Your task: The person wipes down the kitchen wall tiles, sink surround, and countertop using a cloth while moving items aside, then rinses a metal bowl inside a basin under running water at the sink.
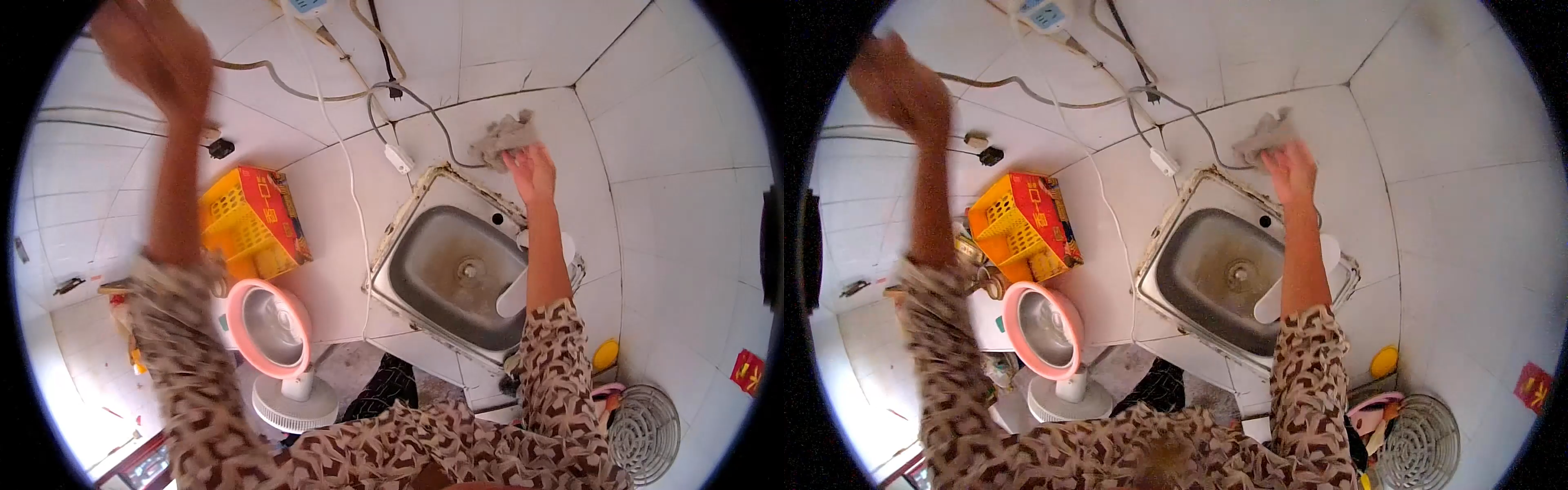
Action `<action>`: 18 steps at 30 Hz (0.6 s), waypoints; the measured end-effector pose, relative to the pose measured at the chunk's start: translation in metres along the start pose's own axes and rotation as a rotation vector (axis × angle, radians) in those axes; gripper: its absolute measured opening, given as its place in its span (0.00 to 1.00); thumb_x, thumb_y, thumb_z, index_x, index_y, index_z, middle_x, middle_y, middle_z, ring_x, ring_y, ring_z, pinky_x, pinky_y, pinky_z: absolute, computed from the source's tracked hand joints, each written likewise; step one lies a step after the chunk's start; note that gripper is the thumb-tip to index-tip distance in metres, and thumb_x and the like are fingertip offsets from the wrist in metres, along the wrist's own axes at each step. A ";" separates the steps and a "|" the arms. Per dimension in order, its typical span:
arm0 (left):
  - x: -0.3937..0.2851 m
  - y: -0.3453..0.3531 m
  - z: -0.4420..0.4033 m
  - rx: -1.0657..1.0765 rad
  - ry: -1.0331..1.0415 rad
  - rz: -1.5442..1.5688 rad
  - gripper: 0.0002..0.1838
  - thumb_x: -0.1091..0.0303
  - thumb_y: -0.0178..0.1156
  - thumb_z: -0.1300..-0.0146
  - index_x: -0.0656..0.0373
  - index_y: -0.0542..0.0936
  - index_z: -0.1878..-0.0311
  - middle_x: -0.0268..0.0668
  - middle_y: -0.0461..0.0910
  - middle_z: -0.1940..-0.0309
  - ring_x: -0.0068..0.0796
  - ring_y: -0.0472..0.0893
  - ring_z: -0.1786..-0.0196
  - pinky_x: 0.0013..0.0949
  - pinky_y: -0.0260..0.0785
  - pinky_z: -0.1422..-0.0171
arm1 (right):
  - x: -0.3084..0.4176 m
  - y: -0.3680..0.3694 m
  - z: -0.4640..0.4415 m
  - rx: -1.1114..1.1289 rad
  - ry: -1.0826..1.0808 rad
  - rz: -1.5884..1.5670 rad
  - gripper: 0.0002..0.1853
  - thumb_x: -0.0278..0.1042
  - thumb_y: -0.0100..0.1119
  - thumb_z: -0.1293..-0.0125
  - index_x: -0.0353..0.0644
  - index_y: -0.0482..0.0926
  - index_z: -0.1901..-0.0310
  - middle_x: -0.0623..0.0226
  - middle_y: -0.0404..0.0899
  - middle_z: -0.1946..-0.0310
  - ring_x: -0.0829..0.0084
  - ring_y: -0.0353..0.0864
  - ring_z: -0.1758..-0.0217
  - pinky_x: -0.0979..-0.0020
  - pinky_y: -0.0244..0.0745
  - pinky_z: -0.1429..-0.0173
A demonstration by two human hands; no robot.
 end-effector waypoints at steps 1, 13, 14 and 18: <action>-0.022 0.028 0.043 0.142 -0.133 0.188 0.34 0.61 0.45 0.32 0.64 0.47 0.28 0.47 0.48 0.27 0.46 0.47 0.25 0.45 0.37 0.24 | 0.006 0.000 -0.005 0.023 -0.018 -0.024 0.17 0.28 0.49 0.32 0.39 0.68 0.43 0.62 0.72 0.48 0.63 0.70 0.43 0.53 0.64 0.35; 0.009 0.318 0.447 1.204 -1.327 -0.098 0.69 0.50 0.72 0.55 0.61 0.26 0.29 0.58 0.20 0.28 0.59 0.21 0.27 0.67 0.24 0.30 | -0.005 -0.028 -0.030 0.583 0.332 -0.329 0.19 0.32 0.39 0.30 0.34 0.67 0.40 0.55 0.70 0.42 0.58 0.69 0.39 0.54 0.64 0.34; 0.015 0.315 0.443 1.264 -1.314 -0.094 0.71 0.49 0.74 0.58 0.60 0.25 0.29 0.58 0.19 0.29 0.60 0.20 0.27 0.69 0.23 0.31 | -0.008 -0.009 -0.026 0.352 0.235 -0.222 0.19 0.32 0.39 0.30 0.35 0.68 0.41 0.56 0.70 0.42 0.58 0.69 0.39 0.55 0.64 0.34; 0.029 0.311 0.439 1.378 -1.269 -0.079 0.77 0.50 0.78 0.65 0.53 0.22 0.29 0.58 0.14 0.30 0.62 0.16 0.29 0.75 0.22 0.35 | -0.013 0.078 -0.038 0.043 0.013 0.005 0.18 0.35 0.42 0.29 0.35 0.69 0.42 0.59 0.72 0.43 0.61 0.69 0.39 0.57 0.63 0.35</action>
Point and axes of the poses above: each hand's wrist, its own z-axis away from the middle knuckle, its own y-axis out of the palm, x = y × z, the point moved 2 cm from there along -z, towards the middle knuckle
